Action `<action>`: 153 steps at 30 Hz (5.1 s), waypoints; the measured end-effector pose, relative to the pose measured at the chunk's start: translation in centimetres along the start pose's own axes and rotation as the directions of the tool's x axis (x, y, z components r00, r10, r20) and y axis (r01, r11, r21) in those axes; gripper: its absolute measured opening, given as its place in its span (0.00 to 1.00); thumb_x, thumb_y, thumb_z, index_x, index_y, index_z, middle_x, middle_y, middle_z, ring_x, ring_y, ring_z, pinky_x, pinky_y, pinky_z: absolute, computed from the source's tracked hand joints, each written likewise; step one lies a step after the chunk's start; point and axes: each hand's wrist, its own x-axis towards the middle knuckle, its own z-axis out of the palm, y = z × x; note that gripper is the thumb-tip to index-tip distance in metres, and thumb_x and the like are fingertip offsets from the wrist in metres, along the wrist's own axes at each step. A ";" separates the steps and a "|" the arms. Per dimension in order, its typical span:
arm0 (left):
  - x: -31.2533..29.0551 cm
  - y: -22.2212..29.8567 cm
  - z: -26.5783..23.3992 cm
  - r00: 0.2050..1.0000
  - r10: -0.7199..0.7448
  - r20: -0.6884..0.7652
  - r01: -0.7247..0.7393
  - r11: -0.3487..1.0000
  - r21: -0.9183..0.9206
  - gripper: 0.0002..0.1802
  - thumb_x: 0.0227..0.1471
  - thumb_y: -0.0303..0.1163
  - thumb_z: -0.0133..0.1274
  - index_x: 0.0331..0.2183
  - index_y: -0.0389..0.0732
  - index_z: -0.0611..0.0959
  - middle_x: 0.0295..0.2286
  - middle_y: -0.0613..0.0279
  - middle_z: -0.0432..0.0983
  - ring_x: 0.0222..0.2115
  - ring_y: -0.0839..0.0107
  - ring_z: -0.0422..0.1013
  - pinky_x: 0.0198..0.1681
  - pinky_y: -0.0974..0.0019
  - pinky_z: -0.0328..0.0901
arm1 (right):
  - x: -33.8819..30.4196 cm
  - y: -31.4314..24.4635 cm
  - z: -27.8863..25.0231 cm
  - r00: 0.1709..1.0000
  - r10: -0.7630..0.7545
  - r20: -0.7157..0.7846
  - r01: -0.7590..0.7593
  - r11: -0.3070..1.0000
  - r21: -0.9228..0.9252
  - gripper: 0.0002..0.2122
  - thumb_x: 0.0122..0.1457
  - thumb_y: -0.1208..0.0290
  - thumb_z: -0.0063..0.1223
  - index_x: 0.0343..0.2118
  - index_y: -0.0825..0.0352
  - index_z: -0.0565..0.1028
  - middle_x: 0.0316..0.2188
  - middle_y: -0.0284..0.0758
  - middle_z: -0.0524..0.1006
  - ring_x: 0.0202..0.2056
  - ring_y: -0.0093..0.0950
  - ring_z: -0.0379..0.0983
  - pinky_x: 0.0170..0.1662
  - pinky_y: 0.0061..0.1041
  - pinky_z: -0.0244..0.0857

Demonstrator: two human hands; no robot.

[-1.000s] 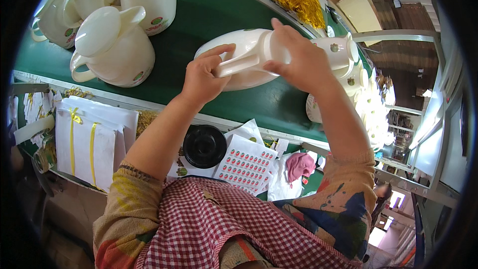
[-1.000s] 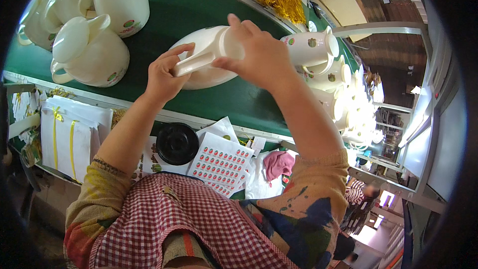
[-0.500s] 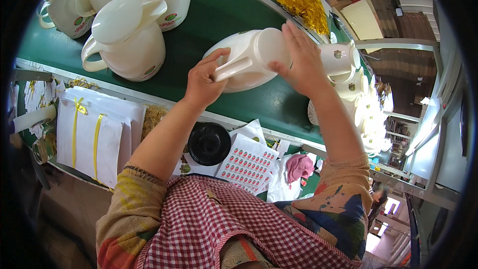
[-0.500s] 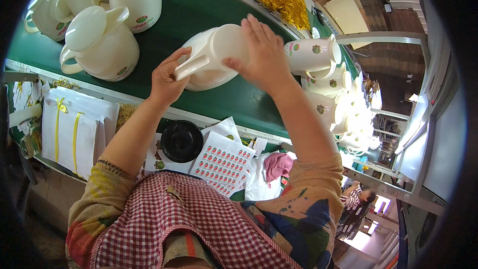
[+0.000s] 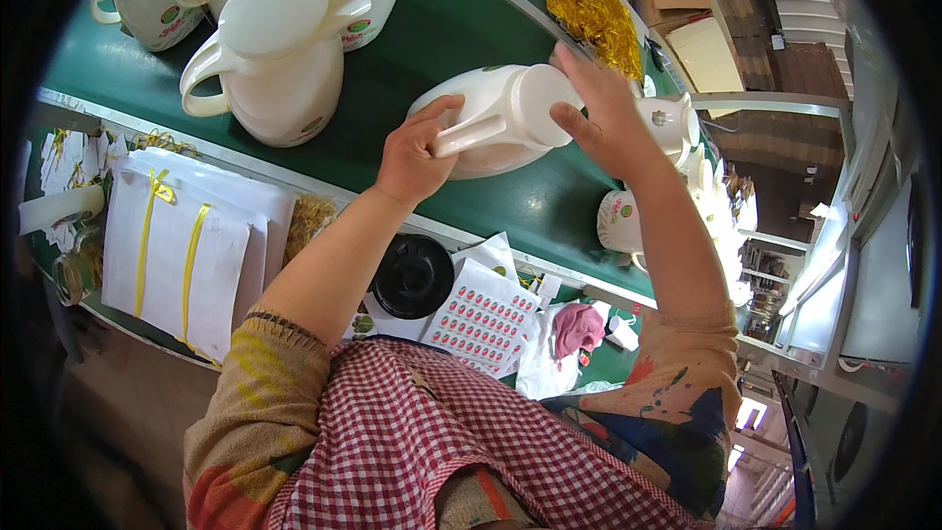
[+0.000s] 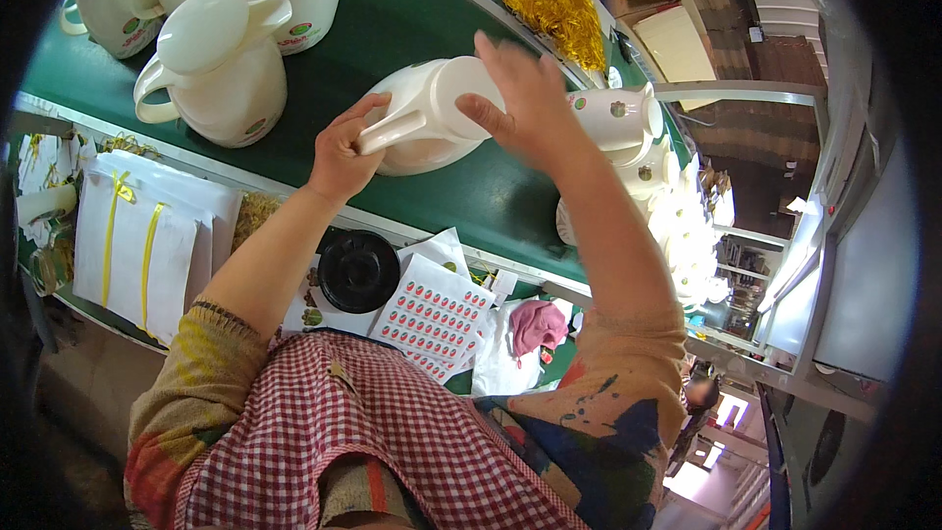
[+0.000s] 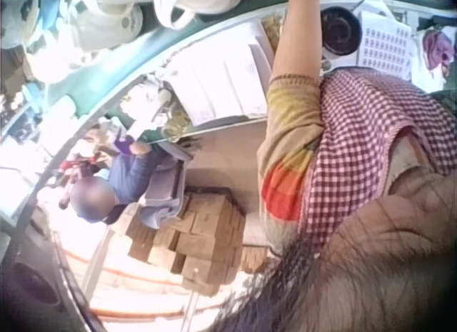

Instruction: The person applies small round stickers to white plastic pitchers on a green workbench, then retrieves lids from a nearby box and screws them onto the pitchers. The person repeats this sequence for several units, handling stickers, pitchers, and lids by hand.

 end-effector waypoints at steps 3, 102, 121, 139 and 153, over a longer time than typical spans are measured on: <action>0.1 -0.3 -0.1 1.000 0.019 -0.011 -0.019 0.999 0.026 0.12 0.37 0.19 0.58 0.16 0.36 0.70 0.47 0.61 0.77 0.38 0.63 0.76 0.37 0.69 0.69 | -0.6 -1.1 -2.2 0.843 0.330 0.425 -0.461 0.850 0.256 0.31 0.63 0.42 0.36 0.49 0.70 0.73 0.41 0.50 0.77 0.44 0.45 0.72 0.47 0.44 0.60; 2.4 8.5 -12.2 0.985 0.039 -0.170 0.044 0.888 0.457 0.17 0.31 0.31 0.69 0.19 0.35 0.76 0.44 0.62 0.77 0.35 0.61 0.76 0.37 0.64 0.70 | 8.9 -9.7 0.5 0.996 0.065 0.055 -0.085 0.794 0.603 0.34 0.63 0.41 0.38 0.56 0.72 0.66 0.56 0.53 0.65 0.57 0.49 0.62 0.56 0.39 0.58; 1.5 8.1 -13.2 0.991 -0.003 -0.132 0.058 0.910 0.411 0.16 0.30 0.28 0.68 0.17 0.34 0.75 0.44 0.61 0.78 0.35 0.63 0.77 0.36 0.66 0.70 | 9.8 -9.9 -4.2 0.966 -0.061 0.252 -0.029 0.941 0.337 0.30 0.48 0.52 0.62 0.54 0.59 0.71 0.58 0.44 0.66 0.58 0.41 0.62 0.55 0.36 0.61; 1.2 5.8 -6.3 0.962 0.093 -0.257 0.020 0.914 0.404 0.20 0.34 0.34 0.67 0.29 0.38 0.75 0.38 0.54 0.72 0.33 0.49 0.72 0.35 0.54 0.68 | 8.7 -8.4 4.0 0.964 -0.122 -0.237 0.215 0.881 0.422 0.23 0.50 0.56 0.55 0.49 0.60 0.73 0.50 0.40 0.71 0.53 0.41 0.64 0.56 0.40 0.59; -2.4 3.1 -5.8 0.947 -0.300 0.114 0.311 0.945 -0.102 0.17 0.58 0.44 0.53 0.33 0.38 0.81 0.20 0.72 0.70 0.22 0.82 0.62 0.23 0.72 0.58 | 5.3 -11.3 4.2 0.955 -0.182 -0.232 0.247 0.924 0.293 0.22 0.51 0.56 0.53 0.48 0.60 0.72 0.53 0.39 0.67 0.55 0.42 0.60 0.54 0.43 0.55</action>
